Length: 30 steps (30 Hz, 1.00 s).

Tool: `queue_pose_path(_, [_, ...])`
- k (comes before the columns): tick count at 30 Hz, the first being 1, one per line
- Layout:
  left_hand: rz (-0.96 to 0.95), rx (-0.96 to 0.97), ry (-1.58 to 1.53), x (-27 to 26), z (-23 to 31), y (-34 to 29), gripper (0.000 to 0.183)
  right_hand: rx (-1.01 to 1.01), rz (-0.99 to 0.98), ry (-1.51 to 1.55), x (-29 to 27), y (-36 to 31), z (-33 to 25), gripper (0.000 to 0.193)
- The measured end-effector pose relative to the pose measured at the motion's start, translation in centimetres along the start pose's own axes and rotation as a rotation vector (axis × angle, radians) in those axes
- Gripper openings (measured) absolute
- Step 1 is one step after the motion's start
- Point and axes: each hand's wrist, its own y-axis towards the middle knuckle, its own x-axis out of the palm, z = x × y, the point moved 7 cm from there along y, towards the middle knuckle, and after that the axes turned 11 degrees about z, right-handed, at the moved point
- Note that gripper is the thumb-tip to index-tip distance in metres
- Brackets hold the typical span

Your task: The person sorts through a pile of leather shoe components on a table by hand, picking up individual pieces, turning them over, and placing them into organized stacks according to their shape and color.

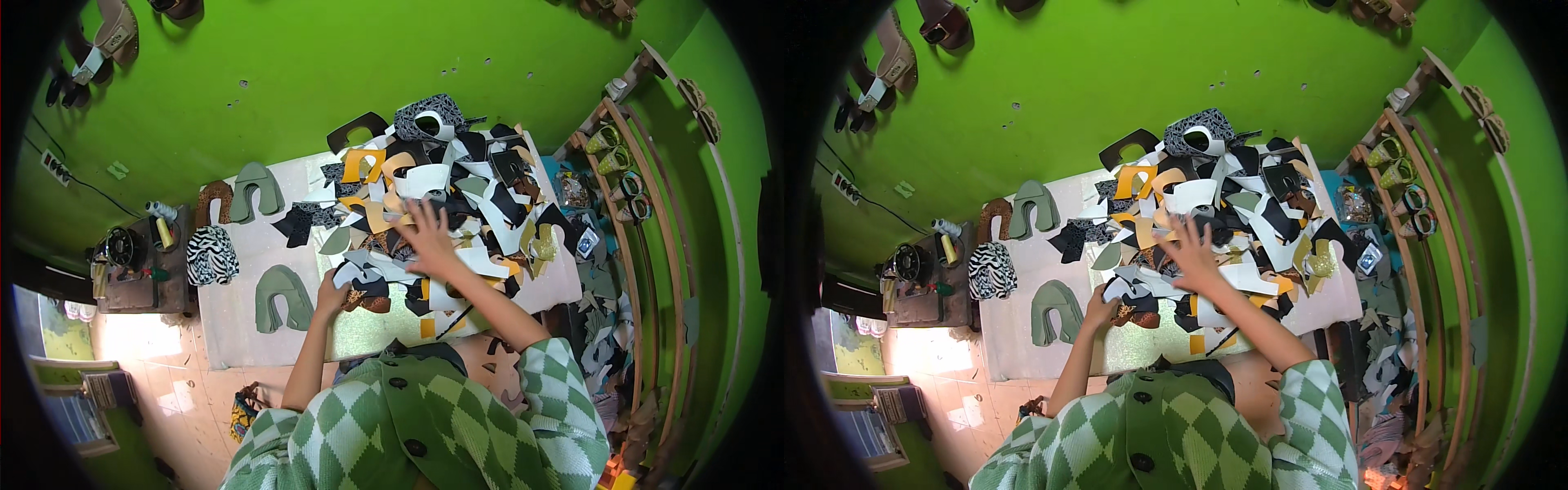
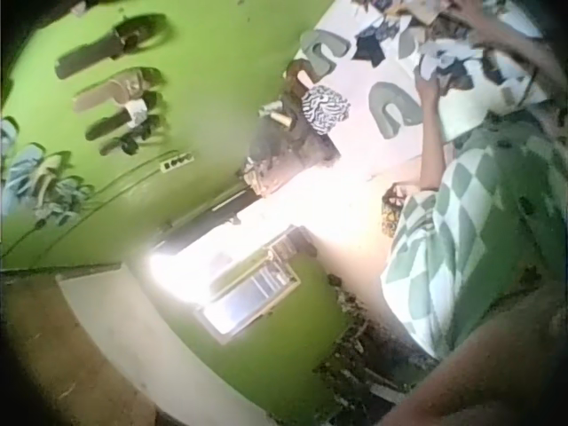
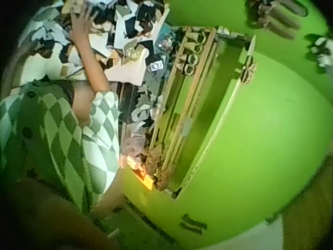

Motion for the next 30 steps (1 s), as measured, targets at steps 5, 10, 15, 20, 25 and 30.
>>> queue_pose_path(5, [-0.119, -0.030, 0.020, 1.6, -0.7, -1.2, 0.063, -0.057, -0.214, -0.181, 6.8, -0.5, -2.3, 0.133])
queue_pose_path(10, [-0.050, 0.154, -0.025, 1.4, 0.3, -2.9, 0.049, -0.094, -0.137, -0.199, 7.1, 1.0, -1.9, 0.099])
queue_pose_path(15, [0.026, 0.062, -0.163, 0.0, -2.9, -2.8, 0.044, -0.037, 0.070, -0.212, 3.4, 4.4, 1.5, 0.056])
queue_pose_path(20, [0.036, 0.055, -0.124, -2.6, -0.7, -3.3, 0.036, 0.068, 0.234, -0.196, -3.3, 7.2, 6.8, 0.064])
queue_pose_path(25, [0.090, 0.233, -0.086, -3.5, -0.3, -3.3, 0.025, 0.069, 0.480, -0.245, -12.2, 9.5, 11.8, 0.065])
queue_pose_path(30, [-0.002, 0.174, -0.097, -3.0, -0.9, -2.9, 0.031, 0.124, 0.615, -0.346, -20.0, 11.7, 14.5, 0.074])
